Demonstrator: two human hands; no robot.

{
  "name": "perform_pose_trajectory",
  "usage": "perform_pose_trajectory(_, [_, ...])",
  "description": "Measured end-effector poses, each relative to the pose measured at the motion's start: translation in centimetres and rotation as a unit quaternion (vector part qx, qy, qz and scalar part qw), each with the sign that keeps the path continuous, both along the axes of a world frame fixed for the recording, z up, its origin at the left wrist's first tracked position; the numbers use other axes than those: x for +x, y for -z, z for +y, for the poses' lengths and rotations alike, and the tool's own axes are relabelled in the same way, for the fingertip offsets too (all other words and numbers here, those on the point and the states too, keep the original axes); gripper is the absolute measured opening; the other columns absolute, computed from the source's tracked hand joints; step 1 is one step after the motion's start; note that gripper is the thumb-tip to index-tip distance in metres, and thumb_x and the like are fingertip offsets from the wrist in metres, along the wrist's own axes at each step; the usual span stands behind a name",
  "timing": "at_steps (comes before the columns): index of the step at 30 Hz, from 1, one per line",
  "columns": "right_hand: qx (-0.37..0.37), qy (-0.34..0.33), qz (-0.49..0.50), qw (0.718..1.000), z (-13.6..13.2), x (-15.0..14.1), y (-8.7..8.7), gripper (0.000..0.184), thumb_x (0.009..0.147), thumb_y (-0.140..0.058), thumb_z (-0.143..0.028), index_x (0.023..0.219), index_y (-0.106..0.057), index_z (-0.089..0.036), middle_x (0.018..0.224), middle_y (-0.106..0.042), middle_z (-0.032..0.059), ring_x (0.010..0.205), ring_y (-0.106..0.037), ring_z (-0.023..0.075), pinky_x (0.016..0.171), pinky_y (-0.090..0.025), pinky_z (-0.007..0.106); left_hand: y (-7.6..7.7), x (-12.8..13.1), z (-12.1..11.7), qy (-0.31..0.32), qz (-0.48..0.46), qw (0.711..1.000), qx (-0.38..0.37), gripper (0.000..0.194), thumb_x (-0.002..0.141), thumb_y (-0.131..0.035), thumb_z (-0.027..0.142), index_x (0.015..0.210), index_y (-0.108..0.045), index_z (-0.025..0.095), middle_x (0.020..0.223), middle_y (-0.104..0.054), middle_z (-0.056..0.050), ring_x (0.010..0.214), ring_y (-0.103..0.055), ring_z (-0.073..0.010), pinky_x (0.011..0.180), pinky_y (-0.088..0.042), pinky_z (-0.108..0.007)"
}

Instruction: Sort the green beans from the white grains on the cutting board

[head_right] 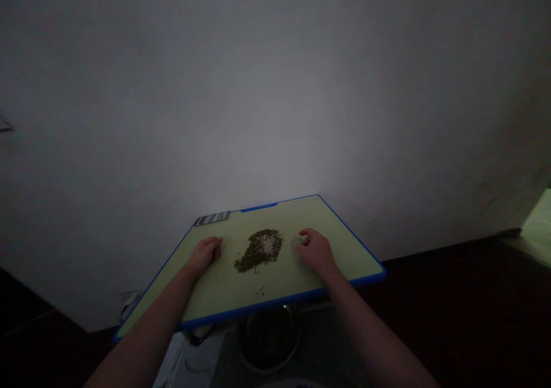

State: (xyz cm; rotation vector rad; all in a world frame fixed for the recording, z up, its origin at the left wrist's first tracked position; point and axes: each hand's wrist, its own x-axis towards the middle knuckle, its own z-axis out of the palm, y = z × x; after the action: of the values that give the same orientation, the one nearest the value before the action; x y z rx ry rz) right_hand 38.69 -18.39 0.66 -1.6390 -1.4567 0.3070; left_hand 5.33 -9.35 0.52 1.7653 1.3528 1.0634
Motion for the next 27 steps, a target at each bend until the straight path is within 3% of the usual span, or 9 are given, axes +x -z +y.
perform_pose_trajectory(5, [0.011, -0.058, 0.000, 0.998, -0.2, -0.2, 0.1, 0.028, 0.065, -0.050, -0.020, 0.088, -0.065, -0.016, 0.066, -0.064, 0.0013, 0.061, -0.057, 0.0137, 0.061, -0.041, 0.024, -0.5, 0.3, -0.4, 0.002, -0.009, 1.000, -0.005, 0.040, 0.074, -0.047, 0.047, 0.047, -0.043, 0.018, 0.039, -0.042, 0.004, 0.039, -0.036, -0.0094, 0.046, -0.030, -0.024])
perform_pose_trajectory(13, [0.007, -0.095, -0.032, 0.995, -0.2, -0.6, 0.1, 0.029, 0.066, -0.050, -0.017, 0.089, -0.068, -0.016, 0.071, -0.066, 0.0035, 0.065, -0.057, 0.0143, 0.066, -0.042, 0.025, -1.3, 0.8, -1.1, -0.014, 0.006, 1.000, -0.014, 0.039, 0.073, -0.046, 0.046, 0.046, -0.043, 0.019, 0.037, -0.040, 0.004, 0.038, -0.035, -0.0095, 0.045, -0.030, -0.024])
perform_pose_trajectory(27, [-0.003, -0.127, -0.055, 0.990, -0.8, -1.2, -0.4, 0.029, 0.067, -0.051, -0.017, 0.092, -0.068, -0.016, 0.068, -0.065, 0.0031, 0.062, -0.056, 0.0134, 0.062, -0.040, 0.024, -0.9, 0.6, -0.7, -0.007, 0.000, 1.000, -0.010, 0.040, 0.073, -0.046, 0.047, 0.045, -0.041, 0.019, 0.038, -0.041, 0.003, 0.039, -0.036, -0.0098, 0.047, -0.031, -0.024])
